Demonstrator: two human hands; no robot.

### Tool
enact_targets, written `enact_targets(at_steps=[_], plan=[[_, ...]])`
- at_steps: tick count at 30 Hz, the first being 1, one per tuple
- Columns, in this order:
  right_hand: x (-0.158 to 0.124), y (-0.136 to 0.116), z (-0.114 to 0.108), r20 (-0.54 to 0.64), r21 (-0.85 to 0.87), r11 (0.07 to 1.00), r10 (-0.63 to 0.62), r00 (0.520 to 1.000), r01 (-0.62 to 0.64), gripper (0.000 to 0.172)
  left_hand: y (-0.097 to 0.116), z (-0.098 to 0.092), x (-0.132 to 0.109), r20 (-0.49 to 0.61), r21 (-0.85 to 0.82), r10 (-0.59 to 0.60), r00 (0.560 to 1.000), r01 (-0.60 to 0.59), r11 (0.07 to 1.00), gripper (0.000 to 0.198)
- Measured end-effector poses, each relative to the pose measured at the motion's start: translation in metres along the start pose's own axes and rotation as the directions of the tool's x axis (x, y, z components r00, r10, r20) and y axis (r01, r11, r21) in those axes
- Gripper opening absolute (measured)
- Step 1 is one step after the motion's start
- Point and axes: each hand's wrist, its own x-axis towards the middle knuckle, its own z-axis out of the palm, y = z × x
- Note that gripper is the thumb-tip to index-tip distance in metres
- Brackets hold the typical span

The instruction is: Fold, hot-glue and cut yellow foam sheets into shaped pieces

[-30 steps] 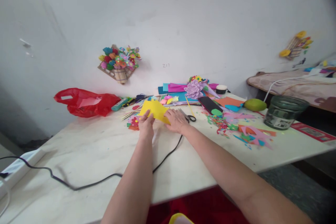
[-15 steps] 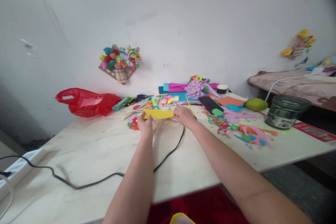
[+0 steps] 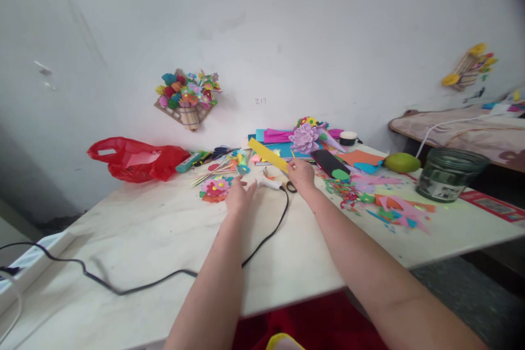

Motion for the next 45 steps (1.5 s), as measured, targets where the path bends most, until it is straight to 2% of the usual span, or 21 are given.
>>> enact_targets(at_steps=[2, 5, 7, 9, 12, 14, 18, 21, 26, 30, 33, 34, 36, 39, 41, 45], plan=[[0.001, 0.002, 0.001, -0.015, 0.032, 0.999, 0.031, 0.999, -0.030, 0.017, -0.002, 0.004, -0.004, 0.067, 0.203, 0.075, 0.995, -0.087, 0.975, 0.046], [0.000, 0.003, 0.004, -0.015, 0.042, 0.997, 0.066, 0.998, -0.065, 0.017, -0.003, 0.008, -0.009, 0.131, 0.468, 0.181, 0.975, -0.222, 0.856, 0.036], [-0.001, 0.003, 0.006, 0.003, 0.036, 0.996, 0.082, 0.997, -0.082, 0.018, -0.001, 0.009, -0.009, 0.162, 0.593, 0.221, 0.962, -0.274, 0.757, 0.033], [-0.002, 0.003, 0.007, 0.019, 0.030, 0.996, 0.086, 0.996, -0.087, 0.018, 0.002, 0.009, -0.007, 0.179, 0.650, 0.222, 0.958, -0.285, 0.705, 0.028], [-0.002, 0.004, 0.008, 0.027, 0.015, 0.996, 0.084, 0.996, -0.084, 0.018, 0.004, 0.003, 0.004, 0.189, 0.660, 0.225, 0.956, -0.293, 0.691, 0.024], [-0.002, 0.005, 0.009, 0.027, 0.013, 0.997, 0.077, 0.997, -0.077, 0.017, 0.001, -0.004, 0.012, 0.179, 0.630, 0.295, 0.939, -0.339, 0.698, 0.021], [-0.002, 0.008, 0.012, 0.018, 0.027, 0.997, 0.070, 0.997, -0.070, 0.015, -0.015, -0.021, 0.024, 0.385, 0.635, 0.343, 0.857, -0.515, 0.576, 0.019], [-0.002, 0.008, 0.014, 0.019, 0.029, 0.996, 0.079, 0.997, -0.080, 0.015, -0.029, -0.029, 0.027, 0.444, 0.601, 0.329, 0.833, -0.549, 0.581, 0.018], [-0.003, 0.006, 0.014, 0.028, 0.021, 0.997, 0.079, 0.996, -0.080, 0.016, -0.048, -0.035, 0.032, 0.404, 0.529, 0.410, 0.818, -0.574, 0.625, 0.017], [-0.003, 0.005, 0.014, 0.026, 0.013, 0.996, 0.086, 0.996, -0.086, 0.017, -0.056, -0.044, 0.039, 0.370, 0.555, 0.426, 0.825, -0.564, 0.612, 0.014], [-0.003, 0.005, 0.014, 0.023, 0.012, 0.996, 0.086, 0.996, -0.086, 0.017, -0.056, -0.055, 0.042, 0.353, 0.561, 0.461, 0.815, -0.578, 0.592, 0.014], [-0.004, 0.005, 0.014, 0.020, 0.013, 0.996, 0.083, 0.996, -0.083, 0.017, -0.056, -0.060, 0.042, 0.376, 0.584, 0.450, 0.810, -0.584, 0.563, 0.016], [-0.004, 0.005, 0.014, 0.007, 0.018, 0.997, 0.074, 0.997, -0.074, 0.016, -0.055, -0.068, 0.043, 0.471, 0.680, 0.367, 0.802, -0.595, 0.428, 0.025], [-0.004, 0.005, 0.014, -0.006, 0.023, 0.998, 0.066, 0.998, -0.066, 0.016, -0.056, -0.081, 0.044, 0.518, 0.760, 0.318, 0.794, -0.598, 0.254, 0.032], [-0.004, 0.005, 0.014, -0.007, 0.022, 0.998, 0.066, 0.998, -0.066, 0.015, -0.058, -0.089, 0.045, 0.512, 0.782, 0.306, 0.803, -0.583, 0.222, 0.033], [-0.004, 0.005, 0.015, -0.009, 0.020, 0.997, 0.070, 0.997, -0.070, 0.015, -0.060, -0.100, 0.044, 0.480, 0.804, 0.275, 0.833, -0.544, 0.243, 0.031]])
